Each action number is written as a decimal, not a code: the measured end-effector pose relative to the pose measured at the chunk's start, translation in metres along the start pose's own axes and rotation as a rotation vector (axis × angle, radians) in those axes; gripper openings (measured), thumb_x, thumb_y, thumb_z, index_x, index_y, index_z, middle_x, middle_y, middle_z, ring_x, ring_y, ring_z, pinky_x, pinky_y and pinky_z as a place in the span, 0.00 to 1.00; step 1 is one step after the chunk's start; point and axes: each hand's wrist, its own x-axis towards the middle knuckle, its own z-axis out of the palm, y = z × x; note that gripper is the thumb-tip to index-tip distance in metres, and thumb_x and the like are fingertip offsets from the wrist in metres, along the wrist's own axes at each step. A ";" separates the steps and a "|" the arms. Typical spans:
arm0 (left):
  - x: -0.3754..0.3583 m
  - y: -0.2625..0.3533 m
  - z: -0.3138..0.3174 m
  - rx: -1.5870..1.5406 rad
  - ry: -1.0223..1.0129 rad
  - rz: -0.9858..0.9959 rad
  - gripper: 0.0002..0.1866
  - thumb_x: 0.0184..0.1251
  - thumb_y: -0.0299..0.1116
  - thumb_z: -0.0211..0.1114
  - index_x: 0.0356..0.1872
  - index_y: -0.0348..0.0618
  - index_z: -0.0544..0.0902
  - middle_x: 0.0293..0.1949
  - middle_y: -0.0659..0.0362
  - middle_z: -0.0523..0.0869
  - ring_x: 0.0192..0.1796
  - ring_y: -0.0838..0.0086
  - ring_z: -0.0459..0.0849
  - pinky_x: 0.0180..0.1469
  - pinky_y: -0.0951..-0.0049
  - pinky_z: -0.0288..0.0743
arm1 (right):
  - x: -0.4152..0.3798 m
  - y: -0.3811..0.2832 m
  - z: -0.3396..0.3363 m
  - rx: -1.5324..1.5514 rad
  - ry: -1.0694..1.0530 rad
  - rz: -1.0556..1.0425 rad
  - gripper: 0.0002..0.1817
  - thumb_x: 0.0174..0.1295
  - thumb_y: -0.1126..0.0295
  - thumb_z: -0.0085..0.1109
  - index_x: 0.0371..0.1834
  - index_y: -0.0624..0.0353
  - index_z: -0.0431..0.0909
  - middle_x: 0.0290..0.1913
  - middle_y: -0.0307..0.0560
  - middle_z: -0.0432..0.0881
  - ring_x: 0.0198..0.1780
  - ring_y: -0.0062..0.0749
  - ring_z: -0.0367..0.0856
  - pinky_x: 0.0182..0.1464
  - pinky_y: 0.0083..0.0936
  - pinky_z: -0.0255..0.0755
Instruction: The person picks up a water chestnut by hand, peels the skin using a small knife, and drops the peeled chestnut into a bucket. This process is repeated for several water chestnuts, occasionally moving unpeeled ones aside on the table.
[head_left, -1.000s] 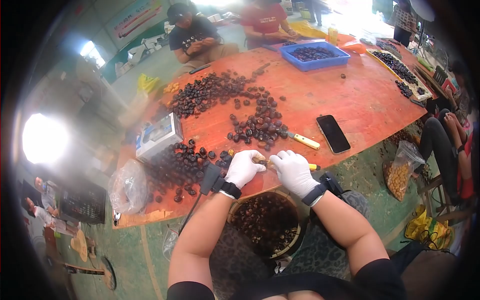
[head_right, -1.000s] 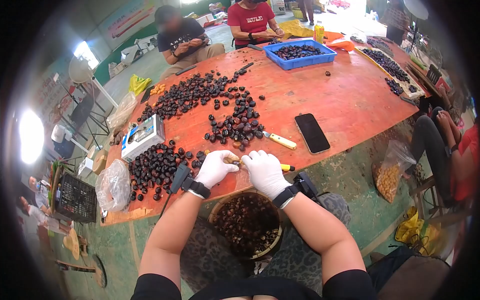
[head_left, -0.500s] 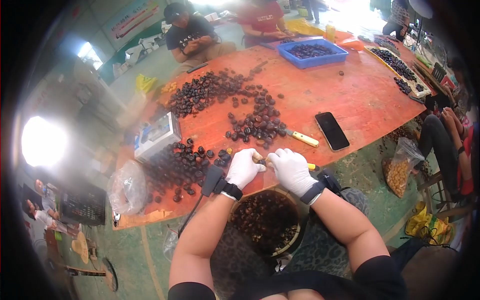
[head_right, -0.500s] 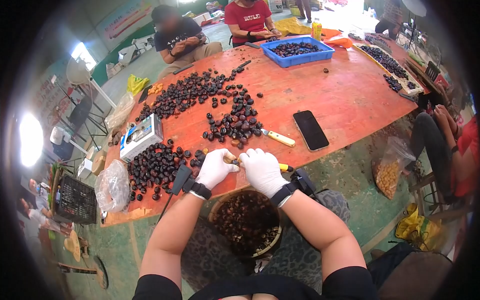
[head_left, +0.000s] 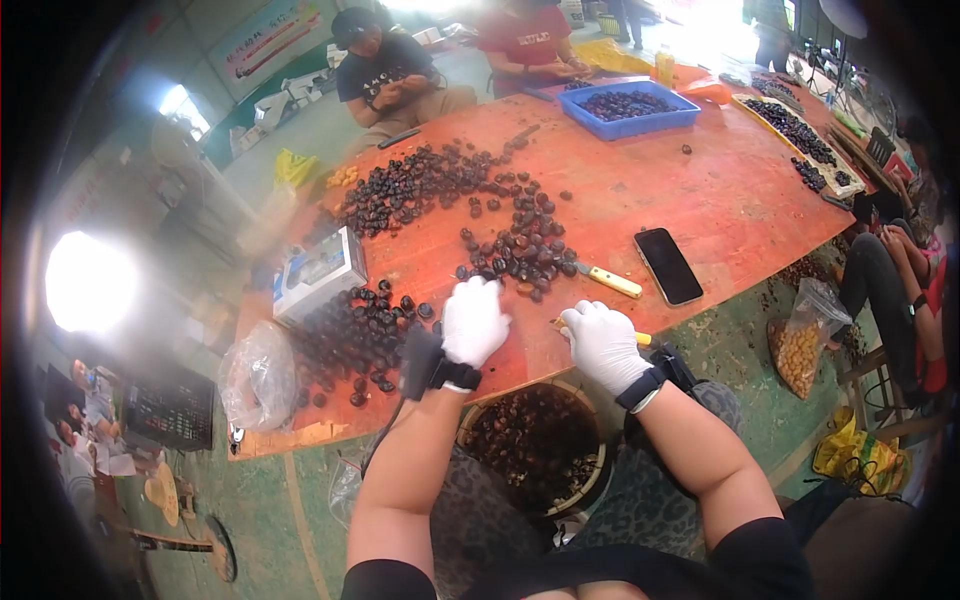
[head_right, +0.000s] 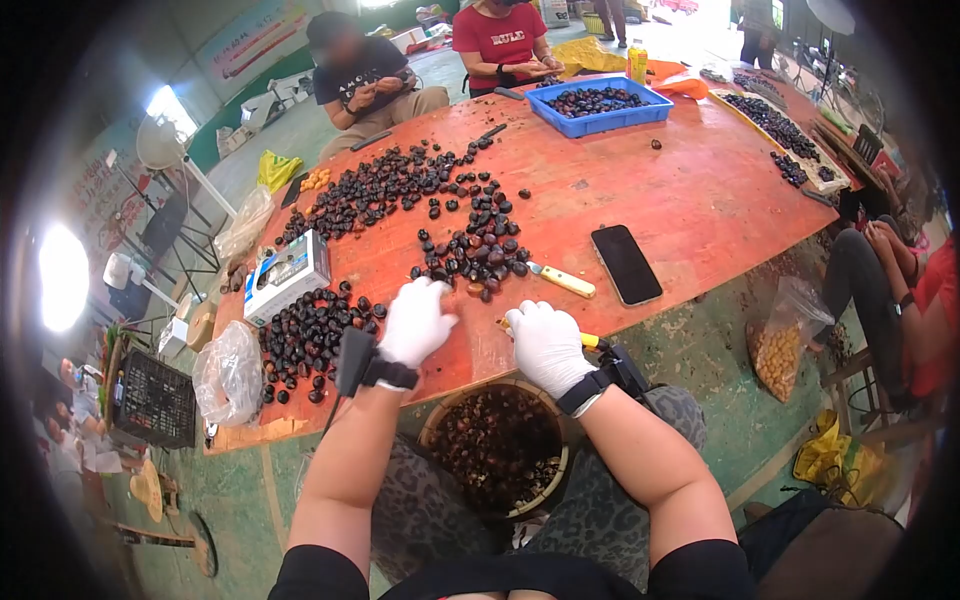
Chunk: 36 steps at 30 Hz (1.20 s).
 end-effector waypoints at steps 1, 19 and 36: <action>0.009 0.007 0.005 -0.138 -0.034 -0.012 0.21 0.56 0.37 0.74 0.50 0.42 0.81 0.47 0.51 0.83 0.53 0.55 0.81 0.54 0.58 0.77 | 0.000 0.000 0.001 0.002 0.003 -0.002 0.05 0.61 0.65 0.59 0.37 0.51 0.79 0.36 0.42 0.79 0.43 0.38 0.81 0.40 0.36 0.76; -0.002 0.003 0.017 -0.889 -0.391 -0.191 0.14 0.55 0.20 0.71 0.44 0.34 0.85 0.41 0.55 0.90 0.44 0.76 0.88 0.50 0.73 0.82 | 0.007 0.006 0.015 0.015 0.193 -0.114 0.07 0.58 0.67 0.60 0.40 0.49 0.77 0.34 0.40 0.76 0.40 0.38 0.79 0.39 0.36 0.72; -0.002 0.007 0.019 -0.744 -0.324 -0.227 0.13 0.52 0.22 0.76 0.39 0.34 0.85 0.38 0.52 0.91 0.41 0.72 0.90 0.48 0.72 0.82 | 0.006 -0.003 0.009 0.002 0.145 -0.147 0.05 0.58 0.68 0.59 0.38 0.50 0.77 0.34 0.41 0.76 0.41 0.38 0.80 0.39 0.36 0.73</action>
